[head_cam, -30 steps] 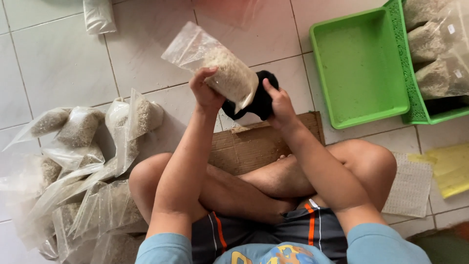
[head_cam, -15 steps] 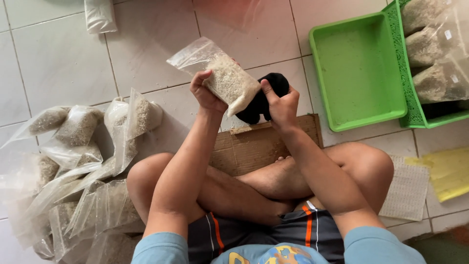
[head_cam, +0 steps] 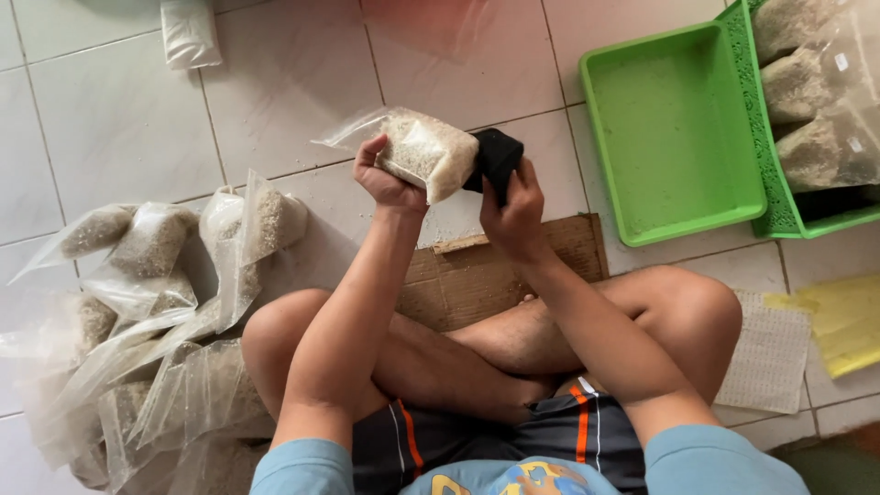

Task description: The person seals small plastic bags containing grains by hand, using a small plastic strip to close the top of each bag, and then applies yellow labels to them.

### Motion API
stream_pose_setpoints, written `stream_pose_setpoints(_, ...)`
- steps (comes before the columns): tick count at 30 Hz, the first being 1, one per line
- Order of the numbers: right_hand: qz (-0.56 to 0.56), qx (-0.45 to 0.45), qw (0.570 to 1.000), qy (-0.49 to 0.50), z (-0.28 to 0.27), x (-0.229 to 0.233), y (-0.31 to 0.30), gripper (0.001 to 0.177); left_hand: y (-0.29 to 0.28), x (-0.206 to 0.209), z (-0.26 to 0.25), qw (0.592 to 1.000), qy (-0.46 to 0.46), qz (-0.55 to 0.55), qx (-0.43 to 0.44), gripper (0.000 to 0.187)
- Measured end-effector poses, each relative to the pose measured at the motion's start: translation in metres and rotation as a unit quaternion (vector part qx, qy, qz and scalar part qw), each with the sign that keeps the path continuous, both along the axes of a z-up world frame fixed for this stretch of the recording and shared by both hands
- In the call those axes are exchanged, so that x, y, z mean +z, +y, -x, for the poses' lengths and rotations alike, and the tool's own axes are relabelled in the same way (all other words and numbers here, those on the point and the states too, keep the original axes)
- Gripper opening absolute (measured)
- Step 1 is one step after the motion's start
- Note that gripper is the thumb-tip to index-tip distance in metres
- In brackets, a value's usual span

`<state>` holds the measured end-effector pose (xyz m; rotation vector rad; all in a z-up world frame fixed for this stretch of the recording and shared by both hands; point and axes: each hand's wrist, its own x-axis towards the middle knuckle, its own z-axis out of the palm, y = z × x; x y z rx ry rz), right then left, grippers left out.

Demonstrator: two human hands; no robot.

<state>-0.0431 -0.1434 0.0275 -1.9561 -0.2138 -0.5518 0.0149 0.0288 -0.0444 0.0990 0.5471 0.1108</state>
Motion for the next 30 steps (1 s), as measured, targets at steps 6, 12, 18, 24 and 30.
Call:
stream_pose_setpoints(6,0.165,0.048,0.975,-0.144,-0.003,-0.011,-0.006,0.005,0.004,-0.014,0.004,1.000,0.016,0.010,0.020,0.045)
stream_pose_setpoints(12,-0.081,0.115,0.987,0.075,-0.001,-0.009,-0.004,0.006,-0.011,-0.003,0.007,0.998,0.024,-0.042,0.035,0.041)
stream_pose_setpoints(18,0.010,0.109,0.989,-0.102,0.004,-0.024,0.006,0.009,-0.015,0.014,0.010,0.995,0.015,-0.086,0.037,0.034)
stream_pose_setpoints(24,-0.144,0.189,0.971,0.004,-0.003,-0.016,0.003,0.014,-0.015,-0.010,0.005,0.997,0.000,-0.077,0.016,0.049)
stream_pose_setpoints(30,-0.047,0.155,0.983,0.089,-0.008,-0.041,-0.006,0.027,-0.032,-0.028,0.006,0.990,0.018,-0.134,-0.027,0.039)
